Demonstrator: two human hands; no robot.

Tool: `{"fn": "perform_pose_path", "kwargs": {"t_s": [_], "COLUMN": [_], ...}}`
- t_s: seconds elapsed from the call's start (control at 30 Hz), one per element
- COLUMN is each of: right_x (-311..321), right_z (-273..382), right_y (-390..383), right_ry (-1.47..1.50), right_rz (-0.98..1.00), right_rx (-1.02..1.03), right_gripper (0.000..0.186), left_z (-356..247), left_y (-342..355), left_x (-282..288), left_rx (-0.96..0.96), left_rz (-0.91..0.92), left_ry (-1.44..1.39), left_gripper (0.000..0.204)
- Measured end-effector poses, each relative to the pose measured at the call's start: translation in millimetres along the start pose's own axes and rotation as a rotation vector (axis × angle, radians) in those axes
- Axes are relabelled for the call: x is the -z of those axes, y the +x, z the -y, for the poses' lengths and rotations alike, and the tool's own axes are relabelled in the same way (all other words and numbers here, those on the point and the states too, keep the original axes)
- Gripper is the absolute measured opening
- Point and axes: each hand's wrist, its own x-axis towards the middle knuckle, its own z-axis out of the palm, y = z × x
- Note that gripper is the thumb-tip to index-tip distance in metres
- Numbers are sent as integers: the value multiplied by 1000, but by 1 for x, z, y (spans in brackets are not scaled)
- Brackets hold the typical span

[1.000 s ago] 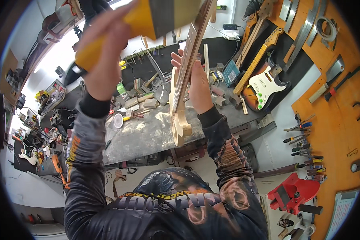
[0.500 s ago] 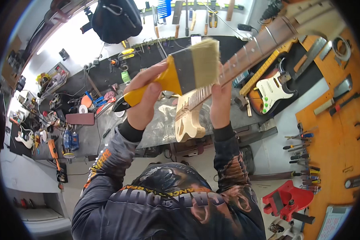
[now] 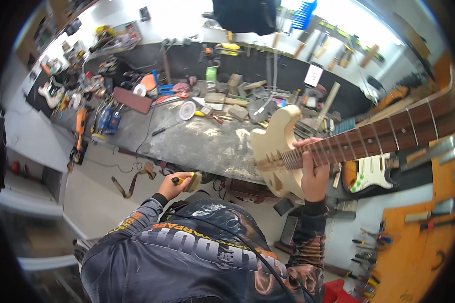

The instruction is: The person cleans the surface of a wooden guitar body and neck using a large brush and then uses a small file to smooth the slots in the nut at the headstock of the guitar neck.

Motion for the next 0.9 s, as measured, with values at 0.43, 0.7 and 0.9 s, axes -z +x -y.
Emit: {"fn": "perform_pose_path", "kwargs": {"t_s": [0.43,0.7,0.9], "right_x": [-156,-228,-235], "right_z": [-7,-143,-239], "right_y": [91,75,45], "right_ry": [-159,-46,-163], "right_rz": [1372,1493,1462], "right_rx": [-368,-1006,-1319], "right_gripper": [47,66,75], "left_z": [77,123,141], "left_y": [-101,-169,-124], "left_x": [-6,5,78], "left_rx": [358,714,516], "left_rz": [-256,-220,-566], "left_ry": [-49,17,-32], "left_gripper": [28,33,14]}}
